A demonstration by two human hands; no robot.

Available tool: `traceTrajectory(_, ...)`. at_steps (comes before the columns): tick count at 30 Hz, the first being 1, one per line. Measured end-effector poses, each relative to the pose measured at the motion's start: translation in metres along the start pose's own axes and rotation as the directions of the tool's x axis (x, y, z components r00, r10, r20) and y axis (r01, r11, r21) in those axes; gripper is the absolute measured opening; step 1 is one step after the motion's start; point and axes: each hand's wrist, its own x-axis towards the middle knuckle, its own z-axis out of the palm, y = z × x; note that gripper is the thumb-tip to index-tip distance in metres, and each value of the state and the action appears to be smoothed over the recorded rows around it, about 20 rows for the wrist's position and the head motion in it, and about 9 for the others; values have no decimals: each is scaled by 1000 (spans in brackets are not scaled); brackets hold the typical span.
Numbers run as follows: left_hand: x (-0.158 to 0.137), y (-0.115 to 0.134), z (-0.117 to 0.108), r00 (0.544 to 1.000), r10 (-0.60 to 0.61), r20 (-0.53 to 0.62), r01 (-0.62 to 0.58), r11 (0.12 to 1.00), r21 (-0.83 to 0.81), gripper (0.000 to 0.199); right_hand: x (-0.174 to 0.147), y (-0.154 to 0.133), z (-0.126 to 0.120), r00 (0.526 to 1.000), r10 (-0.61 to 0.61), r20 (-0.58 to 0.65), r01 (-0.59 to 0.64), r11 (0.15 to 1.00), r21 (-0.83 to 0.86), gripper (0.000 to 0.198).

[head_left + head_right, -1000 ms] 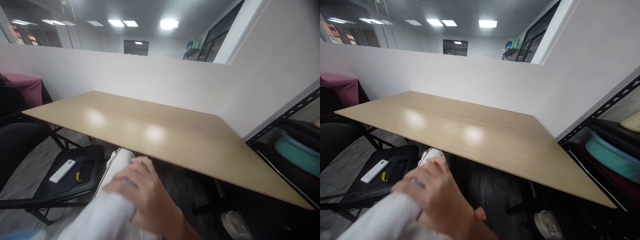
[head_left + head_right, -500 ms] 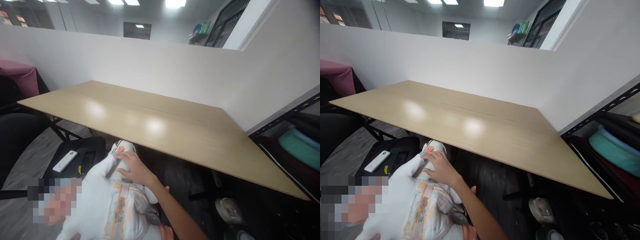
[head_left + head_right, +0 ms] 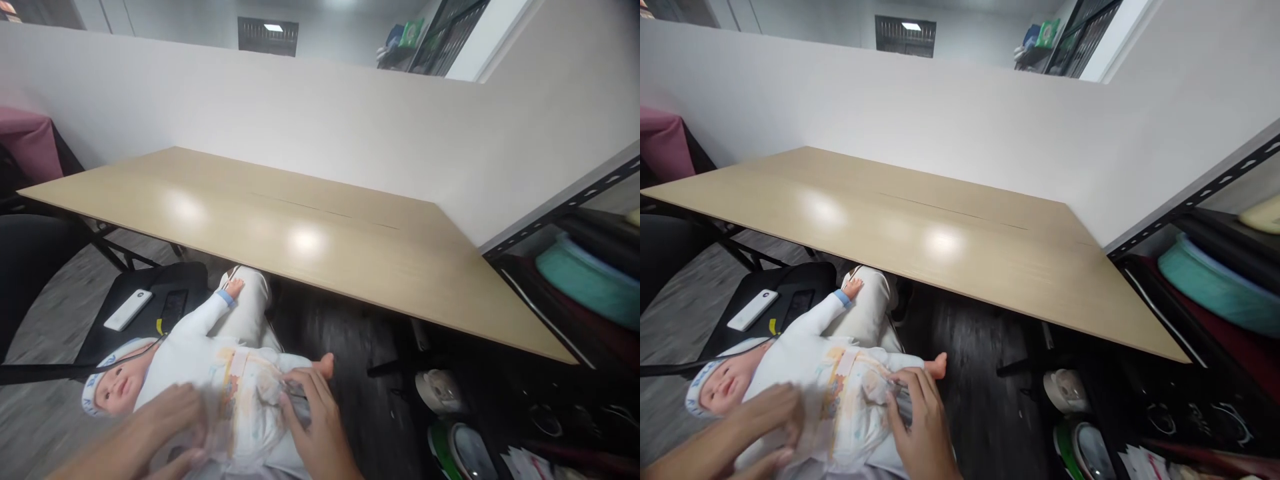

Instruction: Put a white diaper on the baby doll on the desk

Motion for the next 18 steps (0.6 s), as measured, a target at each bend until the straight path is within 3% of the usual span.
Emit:
traceTrajectory(2,44,10,-1,997,57,51,-59,997,50,38,-1,3,8,996,85,20,-86,995,52,22)
traceTrajectory(4,81,11,5,995,94,35,-97,992,81,37,-1,11,14,990,141,26,-142,989,45,22)
traceTrajectory(7,113,5,18,992,111,59,-119,981,152,36,-1,25,19,983,174,66,-174,985,-5,30)
traceTrajectory(10,120,1,26,992,100,76,-114,973,201,38,-1,27,18,986,158,60,-156,987,-34,27)
traceTrajectory(14,113,-1,26,993,108,47,-114,979,170,37,11,0,13,997,74,-19,-75,995,-68,28)
traceTrajectory(18,104,-7,24,995,99,18,-100,993,64,57,37,-29,17,997,-22,73,18,999,44,34)
